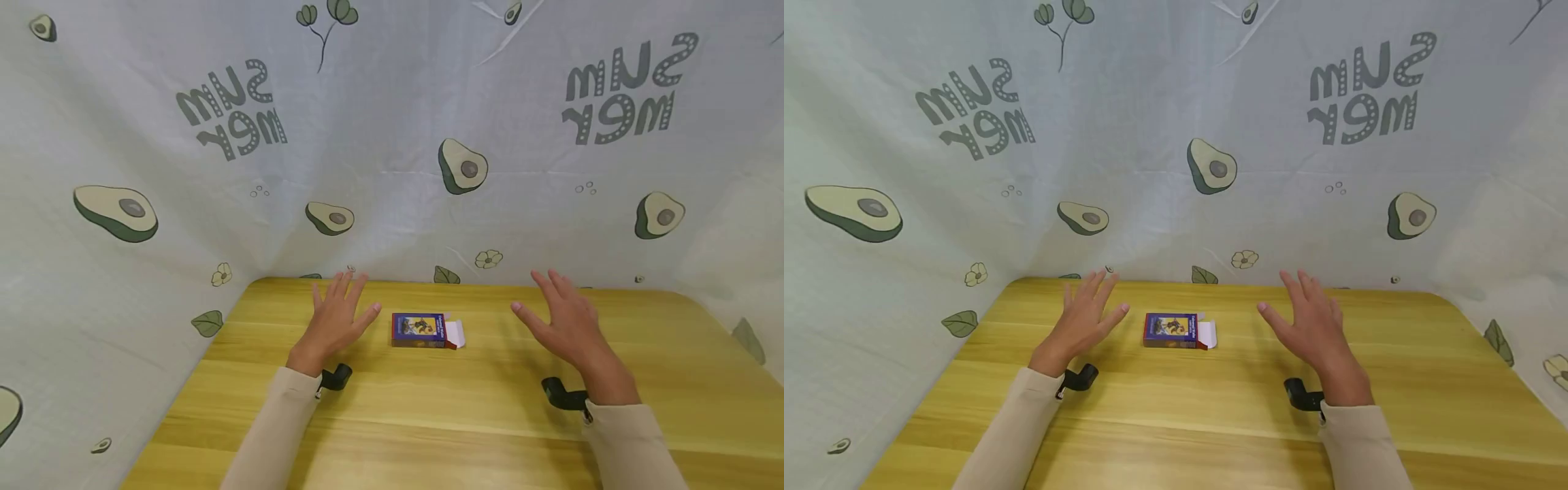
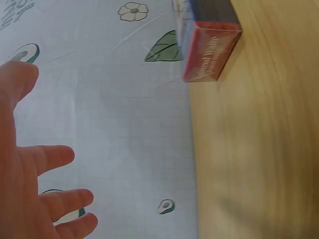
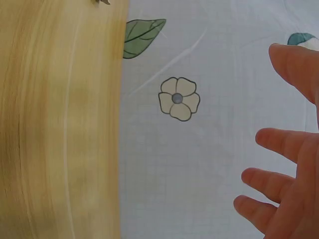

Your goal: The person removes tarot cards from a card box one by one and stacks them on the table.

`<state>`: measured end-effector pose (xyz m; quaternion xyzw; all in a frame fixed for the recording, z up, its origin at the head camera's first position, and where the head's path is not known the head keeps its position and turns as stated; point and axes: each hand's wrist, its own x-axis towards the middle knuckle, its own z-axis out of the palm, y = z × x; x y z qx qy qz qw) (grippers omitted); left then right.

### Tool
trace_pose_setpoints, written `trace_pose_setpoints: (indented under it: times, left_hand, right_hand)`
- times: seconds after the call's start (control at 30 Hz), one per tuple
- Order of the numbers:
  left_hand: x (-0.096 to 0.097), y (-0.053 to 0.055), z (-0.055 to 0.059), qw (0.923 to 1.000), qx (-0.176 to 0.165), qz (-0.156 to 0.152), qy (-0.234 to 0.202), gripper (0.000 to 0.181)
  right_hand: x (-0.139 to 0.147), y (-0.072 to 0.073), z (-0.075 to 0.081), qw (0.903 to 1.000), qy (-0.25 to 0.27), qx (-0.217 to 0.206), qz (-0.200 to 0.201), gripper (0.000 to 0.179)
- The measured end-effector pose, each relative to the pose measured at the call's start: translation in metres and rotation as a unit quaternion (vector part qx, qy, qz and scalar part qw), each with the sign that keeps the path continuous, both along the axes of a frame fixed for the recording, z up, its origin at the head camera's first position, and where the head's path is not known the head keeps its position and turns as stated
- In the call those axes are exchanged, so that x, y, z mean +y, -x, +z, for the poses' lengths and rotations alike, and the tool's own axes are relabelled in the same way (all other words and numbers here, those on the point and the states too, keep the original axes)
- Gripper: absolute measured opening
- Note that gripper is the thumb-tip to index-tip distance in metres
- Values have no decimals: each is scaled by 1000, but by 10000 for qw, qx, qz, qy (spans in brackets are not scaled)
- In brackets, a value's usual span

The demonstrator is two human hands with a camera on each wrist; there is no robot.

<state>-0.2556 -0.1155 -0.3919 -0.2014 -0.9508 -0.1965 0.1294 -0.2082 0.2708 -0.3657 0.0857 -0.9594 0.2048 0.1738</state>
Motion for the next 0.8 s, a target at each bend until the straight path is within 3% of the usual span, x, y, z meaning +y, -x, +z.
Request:
trace_pose_setpoints:
  times: [0.47, 0.8]
  left_hand:
    - [27, 5, -32, 9970, -664, -371, -161, 71]
    - [47, 11, -41, 9951, -791, -570, -160, 69]
  right_hand:
    - [-2, 0, -11, 9998, 16, -203, 77, 76]
    - [-4, 0, -10, 9995, 1, -280, 111, 77]
